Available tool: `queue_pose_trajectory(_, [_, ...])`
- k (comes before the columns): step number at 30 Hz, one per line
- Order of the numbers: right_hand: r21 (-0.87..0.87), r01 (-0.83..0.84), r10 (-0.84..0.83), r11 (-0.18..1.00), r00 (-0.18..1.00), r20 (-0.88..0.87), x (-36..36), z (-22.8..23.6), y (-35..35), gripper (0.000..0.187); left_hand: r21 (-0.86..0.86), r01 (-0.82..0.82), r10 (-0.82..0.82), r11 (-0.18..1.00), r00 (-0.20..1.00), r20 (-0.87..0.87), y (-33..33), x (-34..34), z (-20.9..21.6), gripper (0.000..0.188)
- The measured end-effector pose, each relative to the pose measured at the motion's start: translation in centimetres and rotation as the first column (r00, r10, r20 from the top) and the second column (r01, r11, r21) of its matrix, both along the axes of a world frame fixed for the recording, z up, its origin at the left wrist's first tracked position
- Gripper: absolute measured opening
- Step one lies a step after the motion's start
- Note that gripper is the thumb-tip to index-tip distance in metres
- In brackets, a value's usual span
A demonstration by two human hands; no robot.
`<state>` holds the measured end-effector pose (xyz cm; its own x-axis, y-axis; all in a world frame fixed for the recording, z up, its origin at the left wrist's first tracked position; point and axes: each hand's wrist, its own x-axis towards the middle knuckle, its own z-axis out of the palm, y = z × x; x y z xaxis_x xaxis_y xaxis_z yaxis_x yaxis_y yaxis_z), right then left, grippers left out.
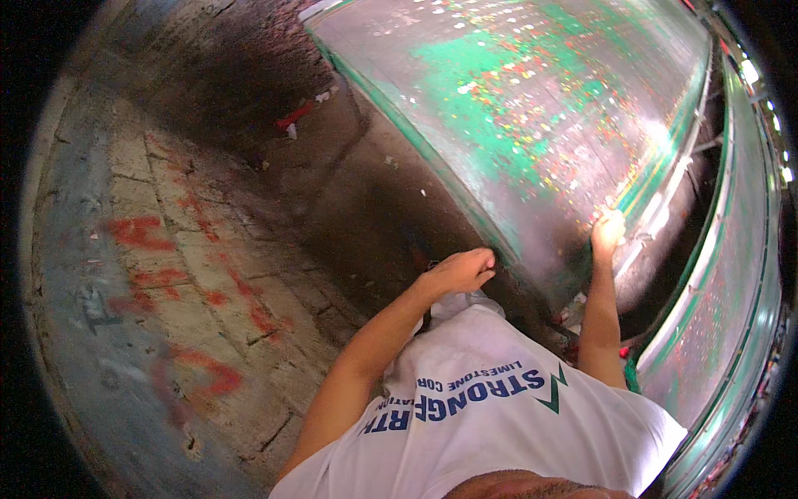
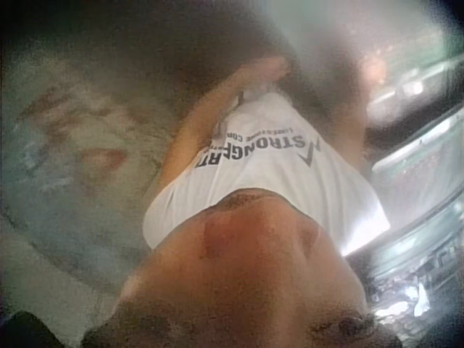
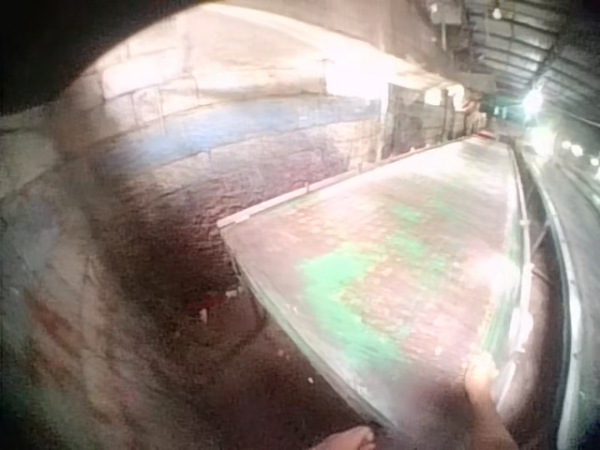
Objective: The person wipes a large curved green surface with a white cloth, moving the cloth back and forth across the surface while holding the edge with the other hand. The surface appears to be part of a large industrial container or tank.
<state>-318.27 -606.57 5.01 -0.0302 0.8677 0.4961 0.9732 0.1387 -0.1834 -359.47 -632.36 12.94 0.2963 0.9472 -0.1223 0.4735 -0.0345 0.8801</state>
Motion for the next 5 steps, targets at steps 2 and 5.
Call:
queue_pose_trajectory(2, [-0.052, 0.176, -0.171, 0.983, 0.981, 0.098, -1.3, 0.7, 1.7, 0.019, -0.137, -0.086, 0.082, 0.987, 0.996, -0.033, -1.6, -5.8, 1.7, 0.022])
queue_pose_trajectory(5, [0.071, 0.128, -0.142, 0.989, 0.956, 0.258, -5.9, 0.4, 5.3, 0.017, 0.16, -0.391, 0.405, 0.907, 0.912, -0.065, -2.1, -16.8, 7.2, 0.021])
